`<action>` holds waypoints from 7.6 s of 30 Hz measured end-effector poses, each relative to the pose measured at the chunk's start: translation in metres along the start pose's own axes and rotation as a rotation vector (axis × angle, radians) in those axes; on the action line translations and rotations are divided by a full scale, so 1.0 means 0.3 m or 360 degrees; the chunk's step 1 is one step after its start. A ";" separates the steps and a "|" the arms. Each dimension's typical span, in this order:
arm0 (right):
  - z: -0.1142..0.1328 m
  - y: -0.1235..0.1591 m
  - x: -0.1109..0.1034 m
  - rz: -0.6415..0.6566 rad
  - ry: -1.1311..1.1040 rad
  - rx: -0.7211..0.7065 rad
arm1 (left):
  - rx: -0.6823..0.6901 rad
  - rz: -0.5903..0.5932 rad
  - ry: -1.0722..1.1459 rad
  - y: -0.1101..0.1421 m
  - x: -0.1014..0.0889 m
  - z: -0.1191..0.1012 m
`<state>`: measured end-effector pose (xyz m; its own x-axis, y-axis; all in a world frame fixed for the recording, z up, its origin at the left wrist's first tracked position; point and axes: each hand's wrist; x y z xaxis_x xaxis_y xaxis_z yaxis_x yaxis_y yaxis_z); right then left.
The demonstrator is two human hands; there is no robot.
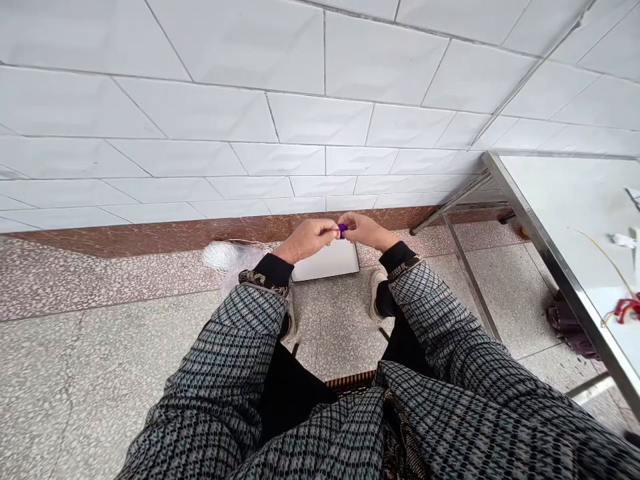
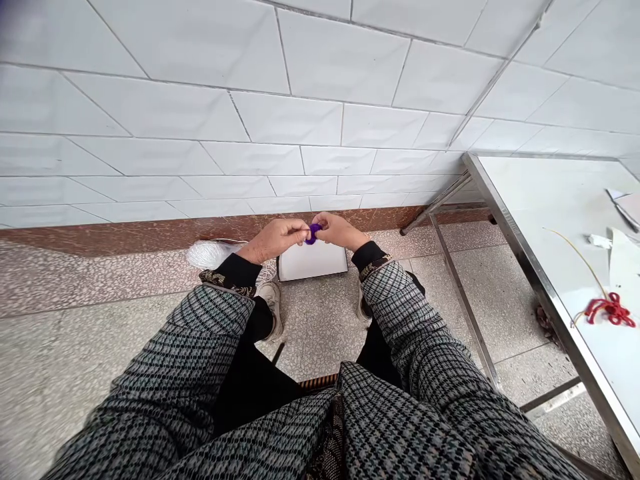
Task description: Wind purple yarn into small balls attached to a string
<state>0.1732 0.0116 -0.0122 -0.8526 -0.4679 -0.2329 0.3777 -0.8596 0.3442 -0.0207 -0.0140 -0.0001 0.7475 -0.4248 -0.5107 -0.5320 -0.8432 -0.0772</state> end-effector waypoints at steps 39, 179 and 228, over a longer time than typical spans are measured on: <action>0.039 0.042 -0.016 0.0566 -0.0768 -0.0083 | -0.0236 -0.0467 0.0007 -0.008 -0.025 0.027; 0.019 0.031 -0.010 0.0550 -0.0397 -0.0050 | -0.0101 -0.0335 -0.0133 -0.001 -0.026 0.030; 0.089 0.003 0.038 0.0615 -0.0178 -0.0060 | 0.0045 -0.0496 -0.0279 0.086 -0.058 -0.075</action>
<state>0.1542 0.0108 0.0097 -0.6783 -0.7347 0.0087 0.6895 -0.6324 0.3531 -0.0386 -0.0359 0.0261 0.7972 -0.0834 -0.5979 -0.3017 -0.9129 -0.2749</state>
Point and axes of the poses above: each hand's wrist, its own y-axis away from the middle knuckle, its own x-axis out of the palm, z = x × y, and after that the axes turned 4 degrees about x, right-handed
